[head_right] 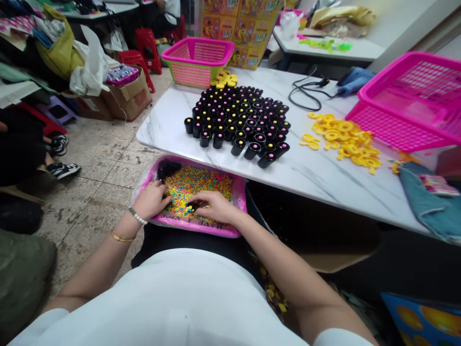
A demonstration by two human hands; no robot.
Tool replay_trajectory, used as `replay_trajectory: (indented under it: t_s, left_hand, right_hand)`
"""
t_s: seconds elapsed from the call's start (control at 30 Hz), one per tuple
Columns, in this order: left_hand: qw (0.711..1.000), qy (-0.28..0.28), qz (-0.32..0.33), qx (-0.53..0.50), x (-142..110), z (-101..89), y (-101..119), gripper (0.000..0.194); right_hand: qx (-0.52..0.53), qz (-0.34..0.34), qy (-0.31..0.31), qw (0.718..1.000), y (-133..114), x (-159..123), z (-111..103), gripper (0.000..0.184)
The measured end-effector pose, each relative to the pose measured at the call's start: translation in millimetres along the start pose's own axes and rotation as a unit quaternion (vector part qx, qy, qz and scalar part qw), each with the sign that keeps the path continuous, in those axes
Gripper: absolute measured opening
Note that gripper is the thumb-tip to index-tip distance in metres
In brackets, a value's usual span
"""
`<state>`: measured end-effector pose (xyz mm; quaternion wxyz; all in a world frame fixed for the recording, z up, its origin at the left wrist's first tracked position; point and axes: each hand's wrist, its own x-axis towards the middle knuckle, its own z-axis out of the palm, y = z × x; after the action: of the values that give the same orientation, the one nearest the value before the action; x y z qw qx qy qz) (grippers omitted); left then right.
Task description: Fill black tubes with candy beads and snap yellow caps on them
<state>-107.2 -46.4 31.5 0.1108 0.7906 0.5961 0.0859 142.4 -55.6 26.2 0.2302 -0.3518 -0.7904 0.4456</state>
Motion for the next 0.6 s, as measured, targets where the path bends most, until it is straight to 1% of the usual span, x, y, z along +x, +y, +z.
replay_trajectory:
  t_s: [0.07, 0.1, 0.13, 0.23, 0.3, 0.33, 0.4, 0.47, 0.53, 0.57, 0.6]
  left_hand:
    - [0.999, -0.027, 0.024, 0.007, -1.5, -3.8, -2.7, 0.018]
    - [0.999, -0.036, 0.033, 0.009, -1.5, -5.3, -3.6, 0.018]
    - [0.998, -0.044, 0.041, 0.012, -1.1, -6.5, -4.3, 0.017]
    - [0.996, -0.064, 0.061, 0.014, 1.4, -8.8, -6.1, 0.012]
    - [0.995, -0.075, 0.068, 0.015, 2.7, -9.7, -8.7, 0.010]
    - [0.995, -0.078, 0.067, 0.015, 2.8, -9.8, -10.5, 0.013]
    - [0.995, -0.077, 0.056, 0.018, 2.0, -9.1, -14.4, 0.023]
    - [0.996, -0.070, 0.043, 0.020, 0.6, -7.0, -17.3, 0.031]
    - [0.997, -0.061, 0.034, 0.020, -0.2, -4.2, -17.8, 0.031]
    - [0.998, -0.056, 0.031, 0.017, 0.0, -3.2, -17.0, 0.029]
    - [0.998, -0.051, 0.029, 0.013, 0.5, -2.6, -15.7, 0.026]
  right_hand:
    - [0.109, 0.045, 0.044, 0.992, -1.9, -9.5, -3.8, 0.030]
    - [0.135, 0.060, 0.060, 0.987, -3.2, -13.3, -4.8, 0.030]
    - [0.138, 0.069, 0.073, 0.985, -5.3, -16.4, -5.5, 0.030]
    - [0.090, 0.069, 0.107, 0.988, -18.0, -24.9, -10.0, 0.026]
    - [0.071, 0.062, 0.140, 0.986, -30.5, -33.8, -19.2, 0.025]
    - [0.063, 0.061, 0.166, 0.982, -36.7, -40.0, -26.3, 0.025]
    - [0.040, 0.069, 0.242, 0.967, -46.7, -55.4, -45.1, 0.028]
    - [0.001, 0.094, 0.341, 0.935, -50.9, -71.8, -68.4, 0.032]
    - [-0.070, 0.131, 0.443, 0.884, -48.1, -85.1, -93.0, 0.034]
    - [-0.115, 0.152, 0.479, 0.857, -44.3, -89.5, -104.8, 0.035]
    - [-0.160, 0.172, 0.502, 0.832, -39.3, -92.1, -115.8, 0.035]
